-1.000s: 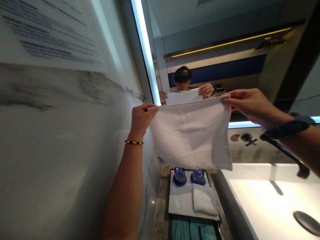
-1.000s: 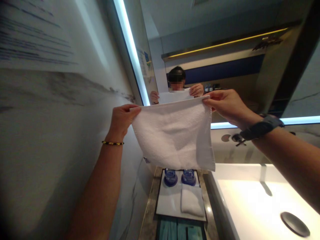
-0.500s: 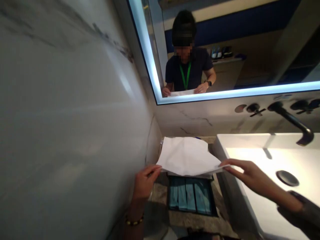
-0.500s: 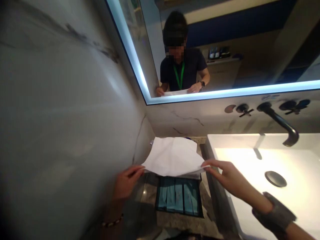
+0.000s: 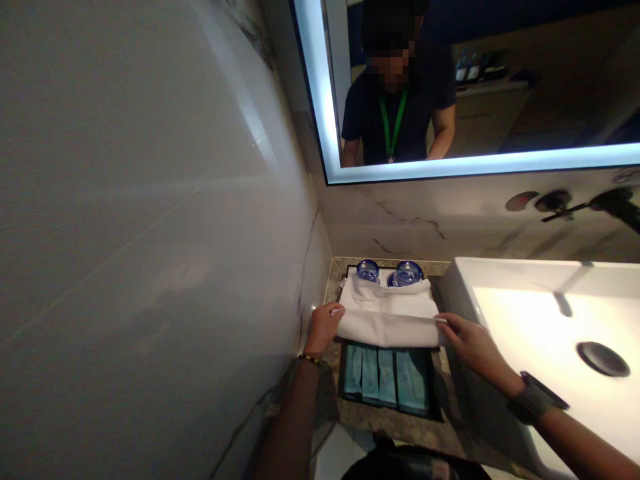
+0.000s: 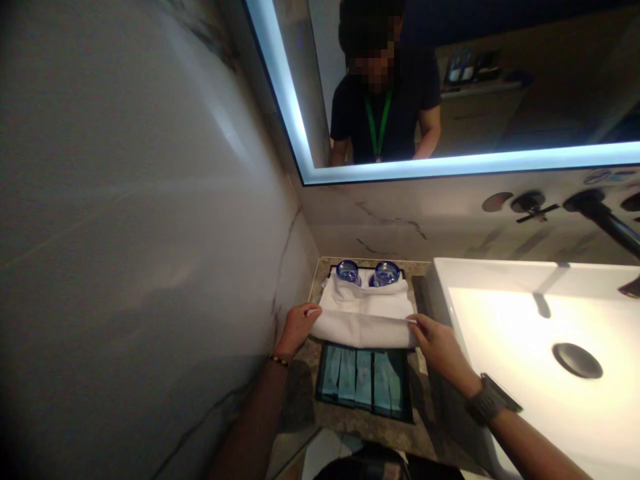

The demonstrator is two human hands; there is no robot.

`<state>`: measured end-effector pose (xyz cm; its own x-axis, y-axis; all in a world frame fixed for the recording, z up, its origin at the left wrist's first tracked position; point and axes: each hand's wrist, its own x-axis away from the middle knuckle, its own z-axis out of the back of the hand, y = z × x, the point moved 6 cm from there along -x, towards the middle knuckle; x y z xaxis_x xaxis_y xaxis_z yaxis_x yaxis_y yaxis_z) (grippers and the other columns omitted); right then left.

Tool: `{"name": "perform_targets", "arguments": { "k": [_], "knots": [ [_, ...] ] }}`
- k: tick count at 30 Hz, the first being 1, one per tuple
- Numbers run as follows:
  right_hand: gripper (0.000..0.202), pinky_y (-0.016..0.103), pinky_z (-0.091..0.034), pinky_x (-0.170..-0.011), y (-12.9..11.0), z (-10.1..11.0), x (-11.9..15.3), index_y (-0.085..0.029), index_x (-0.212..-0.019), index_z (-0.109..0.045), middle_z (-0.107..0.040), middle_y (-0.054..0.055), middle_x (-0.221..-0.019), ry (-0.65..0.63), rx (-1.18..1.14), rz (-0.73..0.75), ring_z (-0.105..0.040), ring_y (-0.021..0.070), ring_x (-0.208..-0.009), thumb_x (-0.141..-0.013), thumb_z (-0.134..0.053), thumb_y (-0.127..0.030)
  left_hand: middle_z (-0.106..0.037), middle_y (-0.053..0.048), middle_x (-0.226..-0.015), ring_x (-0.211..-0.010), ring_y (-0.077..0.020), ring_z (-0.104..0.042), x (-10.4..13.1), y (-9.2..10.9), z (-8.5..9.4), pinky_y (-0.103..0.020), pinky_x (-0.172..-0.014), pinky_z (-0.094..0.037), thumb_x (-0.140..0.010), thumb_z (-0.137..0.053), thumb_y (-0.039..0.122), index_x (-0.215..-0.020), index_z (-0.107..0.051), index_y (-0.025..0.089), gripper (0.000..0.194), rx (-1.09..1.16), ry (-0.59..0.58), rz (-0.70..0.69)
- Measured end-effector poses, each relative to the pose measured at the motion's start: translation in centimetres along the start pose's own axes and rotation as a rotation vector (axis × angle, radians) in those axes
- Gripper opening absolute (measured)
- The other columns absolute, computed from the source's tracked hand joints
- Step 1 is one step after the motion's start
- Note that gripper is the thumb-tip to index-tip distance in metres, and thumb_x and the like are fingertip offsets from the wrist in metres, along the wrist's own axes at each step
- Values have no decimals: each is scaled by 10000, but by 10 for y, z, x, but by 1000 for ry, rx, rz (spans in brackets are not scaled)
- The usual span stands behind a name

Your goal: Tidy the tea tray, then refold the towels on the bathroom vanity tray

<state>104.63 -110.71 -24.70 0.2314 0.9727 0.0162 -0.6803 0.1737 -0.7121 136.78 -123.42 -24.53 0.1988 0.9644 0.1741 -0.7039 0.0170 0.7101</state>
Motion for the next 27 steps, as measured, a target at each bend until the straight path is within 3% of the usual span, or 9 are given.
{"name": "perform_targets", "arguments": {
  "k": [3, 7, 14, 19, 23, 27],
  "knots": [
    [485, 406, -522, -716, 9, -10, -21, -168, -982, -689, -731, 127, -912, 69, 61, -31, -689, 317, -820, -868, -356, -501, -755, -61, -934, -876, -172, -661, -24, 3, -16, -267, -807, -469, -840, -561, 216, -893, -737, 167, 190, -114, -13, -10],
    [485, 391, -489, -668, 19, -20, -29, -158, -946, -685, -716, 136, -814, 116, 110, -73, -674, 314, -738, -864, -344, -493, -743, -106, -938, -888, -215, -667, -30, 1, -31, -305, -799, -465, -848, -592, 203, -955, -721, 154, 174, -261, -22, 6],
    [536, 387, -482, -705, 20, -17, -28, -165, -999, -660, -710, 129, -852, 144, 102, -137, -676, 320, -802, -877, -325, -565, -725, -75, -1022, -952, -197, -660, -33, 7, -32, -288, -833, -462, -917, -550, 266, -994, -685, 195, 171, -391, -32, -30],
    [528, 399, -469, -677, 27, -25, -39, -162, -969, -658, -698, 128, -804, 102, 101, -150, -665, 321, -753, -860, -327, -558, -694, -105, -1019, -949, -217, -659, -35, 8, -37, -322, -845, -494, -889, -580, 205, -961, -692, 168, 138, -464, -48, -26],
    [571, 411, -487, -699, 30, -20, -48, -139, -1090, -624, -692, 118, -821, 113, 95, -158, -657, 306, -758, -870, -346, -587, -638, -155, -1134, -1069, -258, -610, -41, 24, -28, -386, -944, -490, -899, -546, 198, -1127, -650, 135, 258, -482, 32, -64],
    [509, 404, -497, -832, 31, -15, -74, -102, -1120, -610, -679, 166, -1037, 82, 90, -123, -646, 290, -924, -853, -427, -495, -563, -102, -1337, -1261, -207, -486, -66, 47, -28, -336, -1093, -405, -868, -469, 68, -1322, -546, 186, 475, -429, 34, -226]
  ]
}}
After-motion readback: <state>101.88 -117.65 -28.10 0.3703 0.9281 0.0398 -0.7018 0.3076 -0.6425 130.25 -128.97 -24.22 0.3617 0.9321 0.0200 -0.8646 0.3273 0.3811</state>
